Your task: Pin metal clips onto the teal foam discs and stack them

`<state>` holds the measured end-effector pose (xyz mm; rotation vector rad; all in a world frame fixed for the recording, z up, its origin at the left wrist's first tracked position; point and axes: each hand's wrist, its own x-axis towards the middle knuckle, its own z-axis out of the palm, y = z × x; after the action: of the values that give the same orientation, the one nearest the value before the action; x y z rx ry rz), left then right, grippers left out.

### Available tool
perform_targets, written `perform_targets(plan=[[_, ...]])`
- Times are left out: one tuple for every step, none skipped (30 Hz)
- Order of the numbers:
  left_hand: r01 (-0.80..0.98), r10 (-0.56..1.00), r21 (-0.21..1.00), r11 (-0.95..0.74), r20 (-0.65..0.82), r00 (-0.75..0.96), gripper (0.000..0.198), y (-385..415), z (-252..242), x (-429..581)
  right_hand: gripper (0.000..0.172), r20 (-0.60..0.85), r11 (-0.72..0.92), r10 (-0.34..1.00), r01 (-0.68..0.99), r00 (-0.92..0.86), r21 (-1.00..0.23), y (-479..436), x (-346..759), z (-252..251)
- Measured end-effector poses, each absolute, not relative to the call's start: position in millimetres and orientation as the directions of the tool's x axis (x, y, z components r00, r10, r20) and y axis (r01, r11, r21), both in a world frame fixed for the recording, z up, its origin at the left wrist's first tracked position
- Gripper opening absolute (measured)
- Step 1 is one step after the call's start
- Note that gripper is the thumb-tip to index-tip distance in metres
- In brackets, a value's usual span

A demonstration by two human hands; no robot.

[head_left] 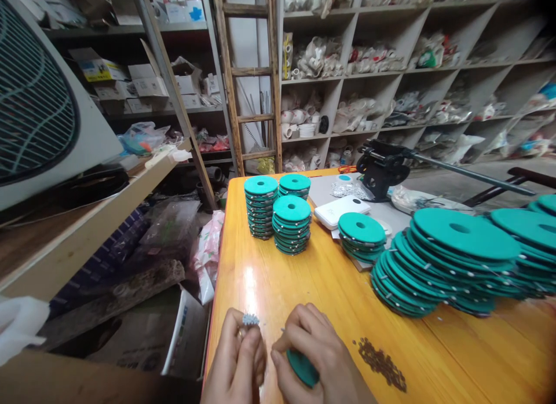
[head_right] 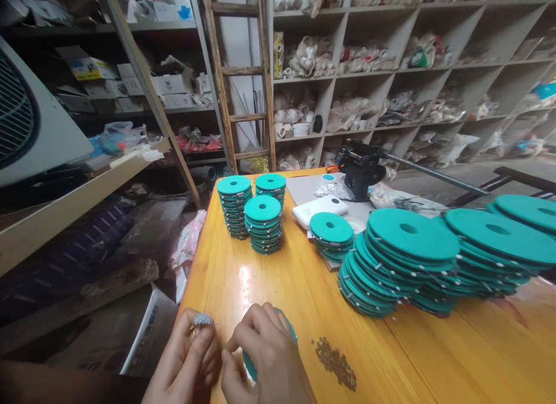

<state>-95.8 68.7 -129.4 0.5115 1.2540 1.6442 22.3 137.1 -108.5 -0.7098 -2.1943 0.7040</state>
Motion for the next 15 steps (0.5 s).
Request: perform_targets(plan=[[-0.445, 0.868, 0.895, -0.016, -0.209, -0.450, 0.036, 69, -129, -98, 0.015, 0.439, 0.702, 0.657, 0.287, -0.612, -0.652, 136, 23, -110], [-0.457, 0.860, 0.889, -0.032, -0.208, -0.465, 0.036, 70, -127, -100, 0.016, 0.428, 0.708, 0.653, 0.303, -0.625, -0.638, 136, 26, -112], [-0.472, 0.846, 0.880, -0.051, -0.213, -0.489, 0.037, 72, -125, -103, 0.017, 0.412, 0.713, 0.651, 0.327, -0.637, -0.620, 135, 29, -114], [-0.489, 0.836, 0.870, -0.065, -0.220, -0.503, 0.038, 74, -123, -105, 0.017, 0.399, 0.719, 0.649, 0.353, -0.648, -0.598, 134, 33, -116], [-0.505, 0.831, 0.860, -0.071, -0.230, -0.507, 0.040, 75, -121, -107, 0.016, 0.378, 0.725, 0.648, 0.382, -0.661, -0.573, 134, 38, -117], [-0.524, 0.837, 0.850, -0.060, -0.244, -0.490, 0.041, 77, -119, -108, 0.015, 0.356, 0.734, 0.642, 0.410, -0.679, -0.542, 133, 43, -118], [-0.545, 0.844, 0.837, -0.037, -0.265, -0.465, 0.041, 78, -118, -109, 0.017, 0.329, 0.748, 0.627, 0.429, -0.706, -0.506, 133, 47, -118], [-0.569, 0.852, 0.822, -0.006, -0.294, -0.434, 0.041, 78, -117, -110, 0.021, 0.299, 0.768, 0.605, 0.442, -0.738, -0.464, 134, 51, -117], [-0.592, 0.857, 0.805, 0.028, -0.324, -0.401, 0.040, 78, -118, -110, 0.025, 0.269, 0.785, 0.587, 0.456, -0.763, -0.418, 137, 54, -114], [-0.609, 0.856, 0.791, 0.055, -0.351, -0.380, 0.041, 77, -119, -111, 0.025, 0.247, 0.800, 0.575, 0.473, -0.780, -0.369, 142, 57, -111], [-0.618, 0.852, 0.783, 0.074, -0.371, -0.369, 0.043, 76, -121, -111, 0.023, 0.230, 0.811, 0.571, 0.497, -0.788, -0.310, 149, 58, -108], [-0.614, 0.853, 0.785, 0.083, -0.374, -0.364, 0.045, 74, -122, -112, 0.021, 0.226, 0.816, 0.574, 0.525, -0.787, -0.244, 158, 59, -104], [-0.601, 0.855, 0.795, 0.079, -0.364, -0.369, 0.046, 73, -124, -113, 0.021, 0.227, 0.809, 0.588, 0.561, -0.776, -0.178, 169, 59, -99], [-0.584, 0.860, 0.808, 0.076, -0.349, -0.372, 0.044, 71, -126, -113, 0.021, 0.242, 0.793, 0.606, 0.599, -0.757, -0.113, 181, 59, -94], [-0.571, 0.863, 0.818, 0.072, -0.338, -0.375, 0.041, 71, -126, -114, 0.021, 0.257, 0.773, 0.624, 0.632, -0.738, -0.062, 193, 59, -88]])
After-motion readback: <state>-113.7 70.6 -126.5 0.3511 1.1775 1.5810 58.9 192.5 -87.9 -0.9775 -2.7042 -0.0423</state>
